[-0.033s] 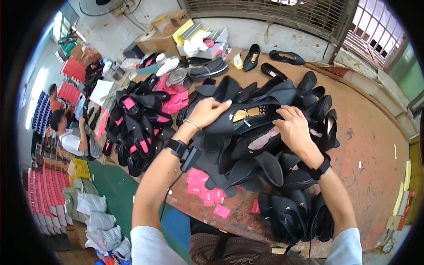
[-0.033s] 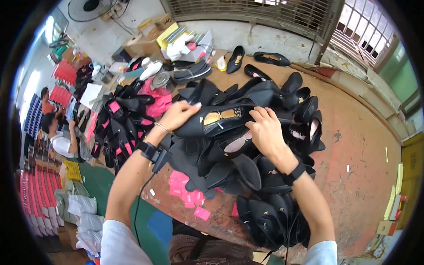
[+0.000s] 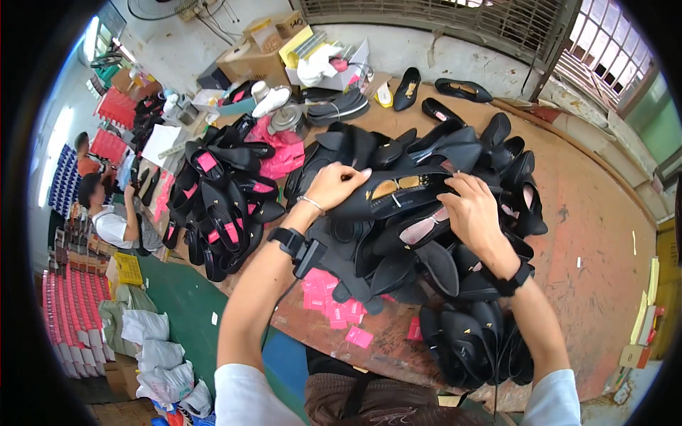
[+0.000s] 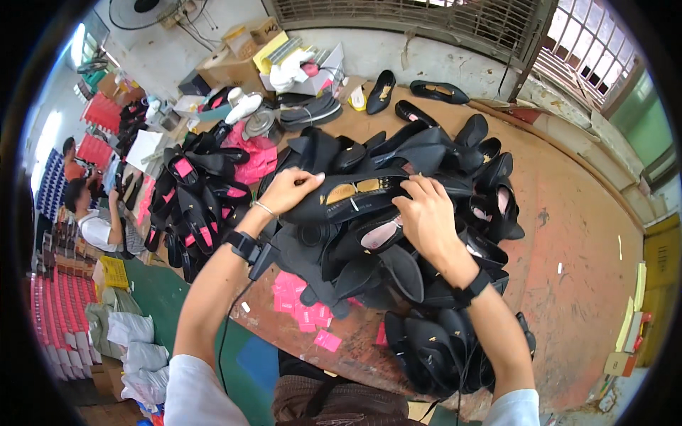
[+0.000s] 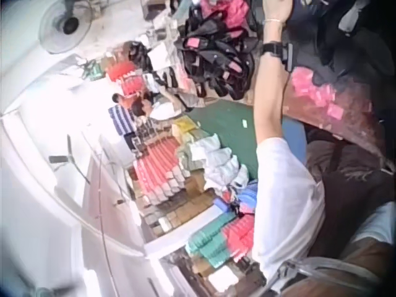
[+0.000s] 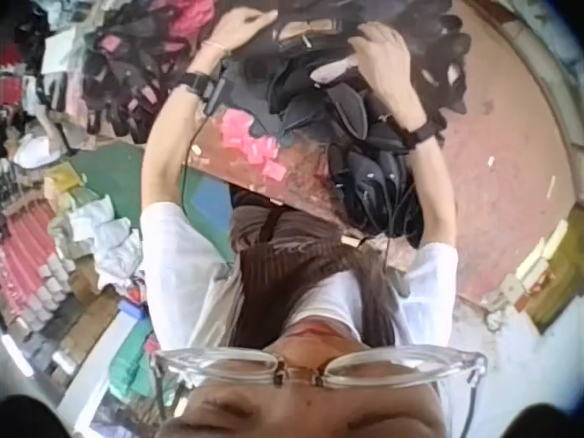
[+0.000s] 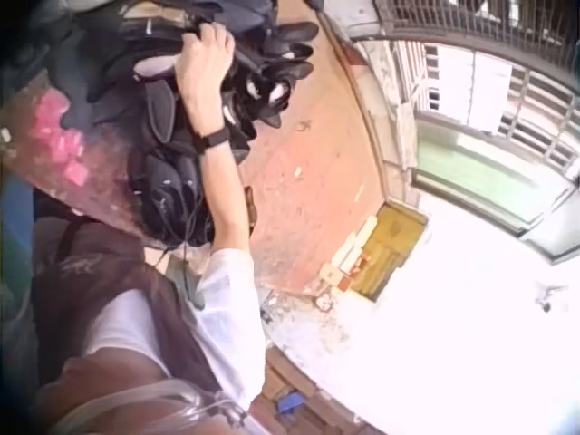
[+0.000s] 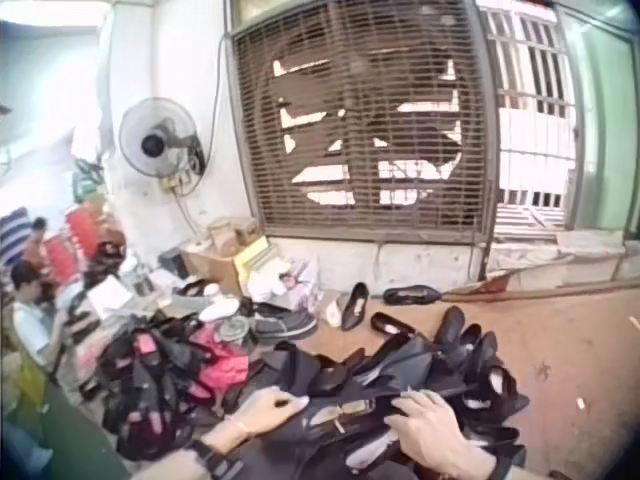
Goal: The person inserts black insoles into black flat shoes on a wooden table. They pick up a shoe, place an insole inside, and press it down to fit, repeating this process for multiple pairs. The workspace is cluttered with loose insoles and pink packaging papers.
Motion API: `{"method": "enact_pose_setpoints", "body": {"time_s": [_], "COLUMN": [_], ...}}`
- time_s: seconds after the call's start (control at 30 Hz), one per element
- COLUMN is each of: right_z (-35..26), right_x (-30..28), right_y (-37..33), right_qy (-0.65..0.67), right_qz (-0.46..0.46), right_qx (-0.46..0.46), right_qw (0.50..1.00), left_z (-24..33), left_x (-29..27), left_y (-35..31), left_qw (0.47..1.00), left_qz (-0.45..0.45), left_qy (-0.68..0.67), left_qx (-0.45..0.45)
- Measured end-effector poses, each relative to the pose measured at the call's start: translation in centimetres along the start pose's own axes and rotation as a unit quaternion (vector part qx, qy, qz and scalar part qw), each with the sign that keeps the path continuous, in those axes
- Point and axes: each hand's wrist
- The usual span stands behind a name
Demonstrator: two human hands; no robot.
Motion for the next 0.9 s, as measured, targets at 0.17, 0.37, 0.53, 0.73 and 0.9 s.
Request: {"method": "enact_pose_setpoints", "body": {"time_s": [0.17,0.37,0.53,0.73,0.9], "right_z": [-9.1,-9.2,-9.4,-14.8,-16.1], "right_x": [2.2,10.6,10.6,8.3,11.3], "right_y": [-4.0,-9.9,-8.6,-7.1,-13.7], "right_qy": [0.041,-0.158,-0.188,-0.230,-0.255], "right_qz": [-0.101,-0.240,-0.181,-0.141,-0.246], "right_qx": [0.219,0.278,0.358,0.397,0.426], "right_qw": [0.970,0.917,0.897,0.877,0.832], "left_z": [-11.6,-21.6,-29.5,-30.7,-37.3], "left_x": [0.5,-0.9,2.2,1.4,-1.7], "left_y": [-6.1,-18.6,-22.9,-22.3,-22.7], "left_qw": [0.981,0.967,0.951,0.997,0.968], "left_qz": [0.136,0.189,0.136,-0.067,0.037], "left_qy": [-0.134,-0.060,-0.084,0.004,0.234], "left_qx": [-0.036,-0.159,-0.263,-0.042,0.079]}}
Point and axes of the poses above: each hand's wrist, its own y-axis towards the middle knuckle, its own x-axis out of the palm, z = x × y, and after that the axes turned 13 degrees about -x, right-handed
